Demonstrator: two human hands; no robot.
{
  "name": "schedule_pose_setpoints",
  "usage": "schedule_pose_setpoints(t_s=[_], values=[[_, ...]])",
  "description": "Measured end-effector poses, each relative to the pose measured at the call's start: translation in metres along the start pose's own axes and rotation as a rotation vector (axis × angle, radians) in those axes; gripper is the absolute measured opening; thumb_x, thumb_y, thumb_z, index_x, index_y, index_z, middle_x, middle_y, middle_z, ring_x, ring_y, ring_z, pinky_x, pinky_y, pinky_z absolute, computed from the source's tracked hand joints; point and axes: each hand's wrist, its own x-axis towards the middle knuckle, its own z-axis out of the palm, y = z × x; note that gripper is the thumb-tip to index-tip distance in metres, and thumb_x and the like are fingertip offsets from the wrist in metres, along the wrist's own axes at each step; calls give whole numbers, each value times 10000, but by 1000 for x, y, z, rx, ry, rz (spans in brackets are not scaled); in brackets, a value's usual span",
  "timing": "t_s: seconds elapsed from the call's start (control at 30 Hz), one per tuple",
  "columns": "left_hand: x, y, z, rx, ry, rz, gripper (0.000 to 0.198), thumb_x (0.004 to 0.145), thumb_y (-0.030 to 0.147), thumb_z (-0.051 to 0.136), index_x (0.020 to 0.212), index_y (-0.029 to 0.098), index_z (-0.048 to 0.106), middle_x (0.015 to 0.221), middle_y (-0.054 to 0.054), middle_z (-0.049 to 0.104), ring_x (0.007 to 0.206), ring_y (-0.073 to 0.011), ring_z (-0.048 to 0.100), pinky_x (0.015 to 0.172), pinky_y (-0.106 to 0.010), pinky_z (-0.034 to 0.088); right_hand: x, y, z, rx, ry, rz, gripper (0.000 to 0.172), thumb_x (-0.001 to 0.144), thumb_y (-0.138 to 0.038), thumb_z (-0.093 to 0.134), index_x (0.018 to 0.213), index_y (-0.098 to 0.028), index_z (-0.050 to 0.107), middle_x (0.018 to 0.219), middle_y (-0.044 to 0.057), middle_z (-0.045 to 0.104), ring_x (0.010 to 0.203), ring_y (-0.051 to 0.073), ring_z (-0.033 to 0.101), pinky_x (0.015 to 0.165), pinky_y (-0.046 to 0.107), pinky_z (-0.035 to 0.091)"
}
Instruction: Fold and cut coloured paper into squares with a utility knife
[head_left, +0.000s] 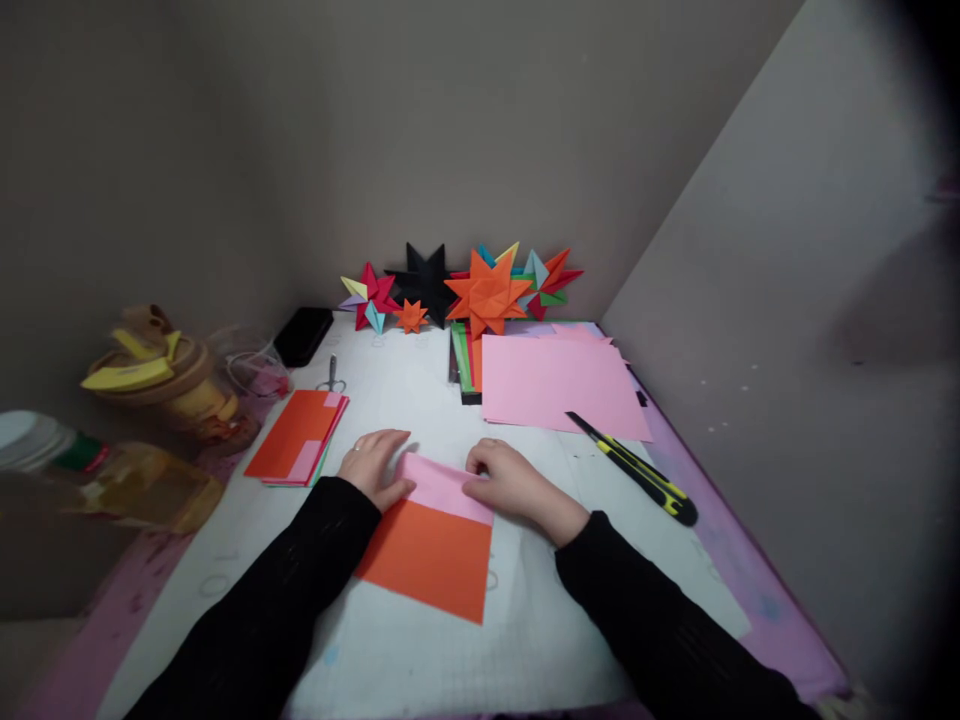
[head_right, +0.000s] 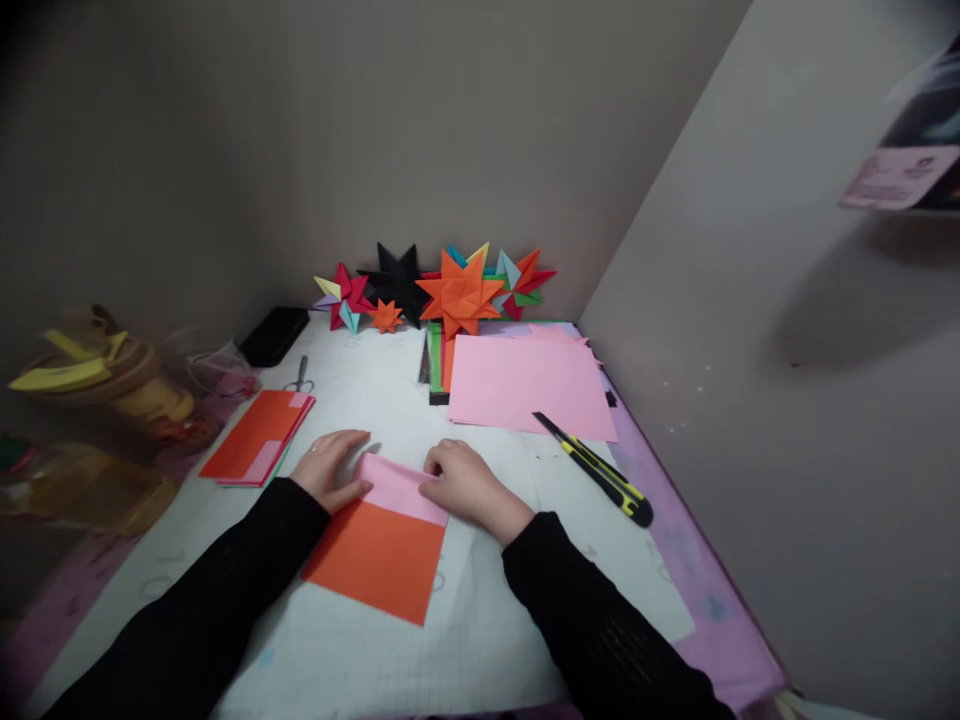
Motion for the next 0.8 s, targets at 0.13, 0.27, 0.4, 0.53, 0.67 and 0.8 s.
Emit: schedule_pose_setpoints(t_s=[0.13,0.27,0.4,0.53,0.67,0.8], values=[[8,-2,-14,-500,274,-214,564,777,520,505,1211,163,448,1170,-163,573,1051,-267,565,875,-443,439,0,5,-2,547,240,102,122,716,-244,599,677,-193,495,614,-48,481,565,107,452,520,221,334],[12,10,-18,-1081,261,-486,693,777,680,366,1259,183,342,1331,-213,458,1164,-281,521,863,-429,461,2,0,0,1133,377,170,214,716,-328,655,829,-206,519,737,-24,581,599,110,528,544,228,407],[1,41,4,-1249,-158,-304,888,552,526,765,1275,206,361,1246,-180,550,1156,-301,529,890,-401,453,-3,-15,19,1301,137,264,265,670,-277,722,874,-148,612,753,28,642,595,111,568,571,241,444],[-6,58,18,-1230,-146,-303,499,680,405,725,1052,142,522,883,-91,687,846,-233,663,796,-383,500,-7,-24,37,1193,53,226,198,649,-243,728,794,-133,650,670,17,638,521,93,522,506,222,398],[-5,52,17,-1140,27,-387,455,678,377,721,1011,129,535,810,-62,693,730,-209,663,684,-332,520,-3,-16,30,1218,182,258,231,654,-289,731,811,-153,630,674,6,629,573,114,543,546,236,416],[-4,37,13,-934,117,-280,480,714,367,649,1110,129,519,961,-95,686,854,-234,653,694,-334,521,2,1,8,1214,337,230,247,614,-272,758,779,-180,599,720,-12,633,647,124,569,634,255,437]])
